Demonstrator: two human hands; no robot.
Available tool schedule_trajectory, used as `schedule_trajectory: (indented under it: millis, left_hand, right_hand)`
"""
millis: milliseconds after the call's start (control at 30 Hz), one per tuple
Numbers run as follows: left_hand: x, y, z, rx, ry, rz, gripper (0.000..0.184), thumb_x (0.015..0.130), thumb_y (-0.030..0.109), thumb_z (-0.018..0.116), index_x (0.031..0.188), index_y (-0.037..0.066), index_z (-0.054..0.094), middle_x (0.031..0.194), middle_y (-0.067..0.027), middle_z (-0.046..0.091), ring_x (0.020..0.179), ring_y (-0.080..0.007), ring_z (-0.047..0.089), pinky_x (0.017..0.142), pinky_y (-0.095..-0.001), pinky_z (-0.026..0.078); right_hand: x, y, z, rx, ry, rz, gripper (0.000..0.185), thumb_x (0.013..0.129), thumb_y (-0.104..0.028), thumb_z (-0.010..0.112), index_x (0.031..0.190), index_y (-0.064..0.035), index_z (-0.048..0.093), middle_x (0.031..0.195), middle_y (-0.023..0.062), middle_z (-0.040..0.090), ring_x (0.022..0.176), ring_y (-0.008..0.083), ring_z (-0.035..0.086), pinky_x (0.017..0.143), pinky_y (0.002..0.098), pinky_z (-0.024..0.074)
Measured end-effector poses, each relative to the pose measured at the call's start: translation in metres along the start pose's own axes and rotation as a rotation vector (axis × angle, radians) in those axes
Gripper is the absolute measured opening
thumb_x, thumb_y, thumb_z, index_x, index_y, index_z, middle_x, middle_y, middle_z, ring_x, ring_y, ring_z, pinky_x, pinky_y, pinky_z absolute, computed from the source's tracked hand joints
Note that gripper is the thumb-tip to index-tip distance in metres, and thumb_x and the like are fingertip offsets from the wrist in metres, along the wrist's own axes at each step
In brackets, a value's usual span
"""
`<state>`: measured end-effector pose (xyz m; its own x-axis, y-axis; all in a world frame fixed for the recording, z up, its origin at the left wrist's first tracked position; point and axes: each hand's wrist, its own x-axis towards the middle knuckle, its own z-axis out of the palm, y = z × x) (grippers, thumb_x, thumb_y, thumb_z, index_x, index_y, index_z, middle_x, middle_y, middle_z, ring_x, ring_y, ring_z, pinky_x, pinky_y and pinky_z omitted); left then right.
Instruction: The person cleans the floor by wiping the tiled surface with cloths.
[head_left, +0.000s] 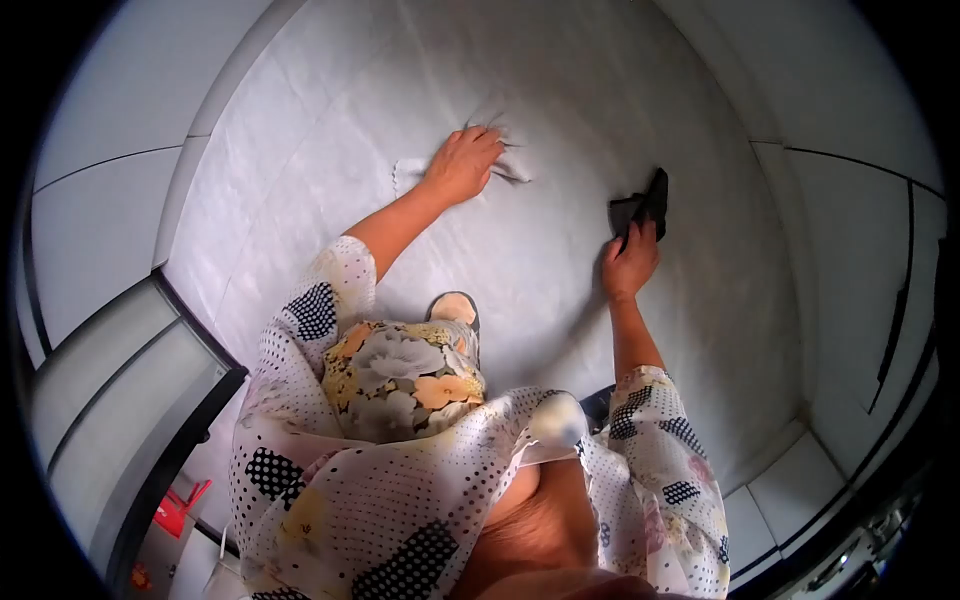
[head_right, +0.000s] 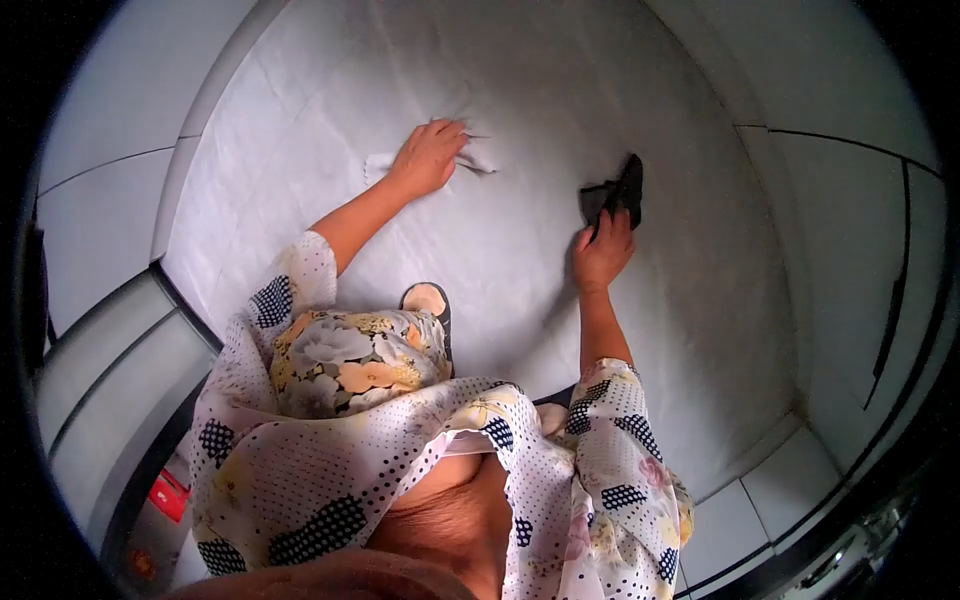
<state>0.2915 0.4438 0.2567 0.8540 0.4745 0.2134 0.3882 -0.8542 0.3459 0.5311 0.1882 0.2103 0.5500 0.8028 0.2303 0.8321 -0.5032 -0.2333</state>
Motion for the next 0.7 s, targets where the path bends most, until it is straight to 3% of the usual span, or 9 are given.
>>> schedule_trajectory:
  millis: [100,200,400,500,567,700]
  left_hand:
    - [-0.013,0.000,0.022,-0.063,-0.111,0.000,0.036,0.071,0.002,0.065,0.107,0.004,0.061,0.124,-0.0104,0.057,0.116,-0.0278,0.051,0.092,-0.0411,0.044]
    - [-0.039,0.028,0.027,-0.057,-0.092,0.015,0.036,0.073,0.004,0.065,0.108,0.005,0.061,0.125,-0.0092,0.056,0.116,-0.0281,0.050,0.091,-0.0409,0.044]
    - [-0.005,0.021,0.012,0.034,0.045,-0.010,0.026,0.076,0.005,0.062,0.102,0.007,0.062,0.121,-0.0064,0.056,0.111,-0.0247,0.051,0.088,-0.0388,0.045]
    - [-0.027,0.029,0.020,-0.001,-0.177,-0.107,0.031,0.073,0.003,0.065,0.103,0.007,0.061,0.119,-0.0089,0.057,0.107,-0.0271,0.053,0.086,-0.0405,0.045]
    - [-0.068,0.038,0.031,-0.088,-0.100,0.024,0.031,0.072,0.002,0.065,0.102,0.007,0.061,0.117,-0.0091,0.057,0.102,-0.0280,0.053,0.084,-0.0415,0.045]
    - [-0.120,0.057,0.022,-0.135,-0.248,0.048,0.033,0.070,0.003,0.068,0.102,0.007,0.060,0.122,-0.0087,0.056,0.110,-0.0269,0.053,0.089,-0.0406,0.044]
  right_hand:
    - [-0.004,-0.001,0.007,0.036,-0.003,0.005,0.035,0.082,-0.015,0.057,0.115,-0.0043,0.057,0.136,0.0161,0.050,0.129,0.0345,0.044,0.102,0.0506,0.0362]
    - [-0.003,0.001,0.010,0.092,-0.004,0.005,0.036,0.081,-0.014,0.057,0.115,-0.0037,0.057,0.136,0.0166,0.050,0.129,0.0354,0.044,0.101,0.0501,0.0364]
    - [-0.004,0.000,0.003,0.076,0.020,0.001,0.037,0.080,-0.015,0.058,0.115,-0.0042,0.058,0.136,0.0160,0.051,0.128,0.0362,0.044,0.100,0.0500,0.0369]
    - [-0.002,-0.001,0.005,0.075,0.000,0.020,0.037,0.080,-0.016,0.058,0.116,-0.0056,0.058,0.137,0.0149,0.050,0.128,0.0353,0.044,0.100,0.0505,0.0364]
    - [-0.006,0.001,0.006,0.077,-0.021,0.024,0.037,0.080,-0.016,0.058,0.116,-0.0064,0.058,0.137,0.0144,0.050,0.129,0.0346,0.044,0.100,0.0507,0.0363]
    - [-0.007,0.004,0.017,0.076,0.039,0.003,0.036,0.080,-0.016,0.058,0.115,-0.0074,0.059,0.138,0.0138,0.050,0.129,0.0334,0.045,0.100,0.0506,0.0362]
